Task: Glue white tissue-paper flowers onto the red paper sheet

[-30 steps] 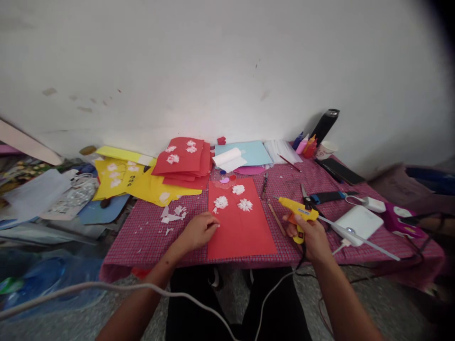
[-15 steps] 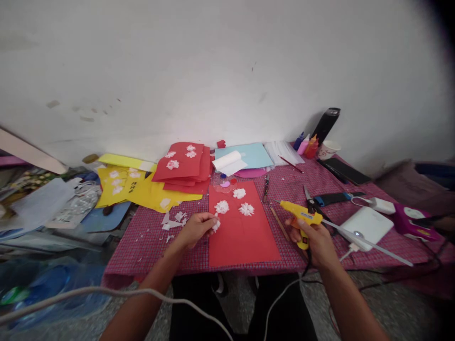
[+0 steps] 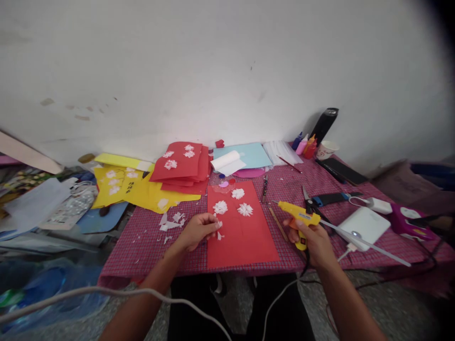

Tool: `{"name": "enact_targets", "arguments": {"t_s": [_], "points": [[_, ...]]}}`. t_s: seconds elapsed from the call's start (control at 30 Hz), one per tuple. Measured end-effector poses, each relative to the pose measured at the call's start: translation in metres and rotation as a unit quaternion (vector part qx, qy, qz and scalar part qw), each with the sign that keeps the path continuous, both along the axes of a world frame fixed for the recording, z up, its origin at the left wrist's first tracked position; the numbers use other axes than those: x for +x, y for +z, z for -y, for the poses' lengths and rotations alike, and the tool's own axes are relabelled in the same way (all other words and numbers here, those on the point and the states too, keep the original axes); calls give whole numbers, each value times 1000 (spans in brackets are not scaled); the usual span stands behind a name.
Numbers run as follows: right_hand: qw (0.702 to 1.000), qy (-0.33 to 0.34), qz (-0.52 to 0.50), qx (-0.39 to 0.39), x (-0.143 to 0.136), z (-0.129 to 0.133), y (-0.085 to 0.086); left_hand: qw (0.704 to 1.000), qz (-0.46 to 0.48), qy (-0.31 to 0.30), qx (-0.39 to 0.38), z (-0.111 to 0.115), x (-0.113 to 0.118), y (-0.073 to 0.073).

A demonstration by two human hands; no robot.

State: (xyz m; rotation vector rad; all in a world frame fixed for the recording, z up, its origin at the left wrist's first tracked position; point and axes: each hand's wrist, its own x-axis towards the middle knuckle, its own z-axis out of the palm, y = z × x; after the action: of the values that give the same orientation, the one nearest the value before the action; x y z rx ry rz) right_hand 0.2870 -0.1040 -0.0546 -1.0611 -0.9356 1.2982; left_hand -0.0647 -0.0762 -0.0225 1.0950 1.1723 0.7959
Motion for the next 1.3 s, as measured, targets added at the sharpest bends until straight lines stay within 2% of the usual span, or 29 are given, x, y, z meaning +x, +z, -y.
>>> {"name": "enact_targets", "arguments": {"t_s": [0.1, 0.27, 0.43, 0.53, 0.63, 0.8, 1.03, 1.3], "points": [[1000, 4, 11, 7, 0, 1, 4, 1000, 18, 1, -5, 0, 0, 0], [999, 0, 40, 12, -11, 14, 28, 998, 65, -3, -23, 0, 6, 3], [994, 37, 99, -36, -30, 26, 46, 996, 91, -8, -9, -5, 19, 3], [984, 67, 152, -60, -33, 21, 52, 994, 104, -11, 6, -18, 29, 4], [968, 101, 222, -64, -34, 9, 63, 993, 115, 4, 41, -40, 43, 8], [928, 163, 331, -41, -42, -14, 81, 987, 157, 6, 33, -72, 65, 8], [888, 164, 429, 31, -51, -37, 76, 988, 156, -6, 0, -74, 54, -11], [864, 180, 467, 46, -54, -46, 71, 985, 168, -20, -21, -73, 52, -6]]}}
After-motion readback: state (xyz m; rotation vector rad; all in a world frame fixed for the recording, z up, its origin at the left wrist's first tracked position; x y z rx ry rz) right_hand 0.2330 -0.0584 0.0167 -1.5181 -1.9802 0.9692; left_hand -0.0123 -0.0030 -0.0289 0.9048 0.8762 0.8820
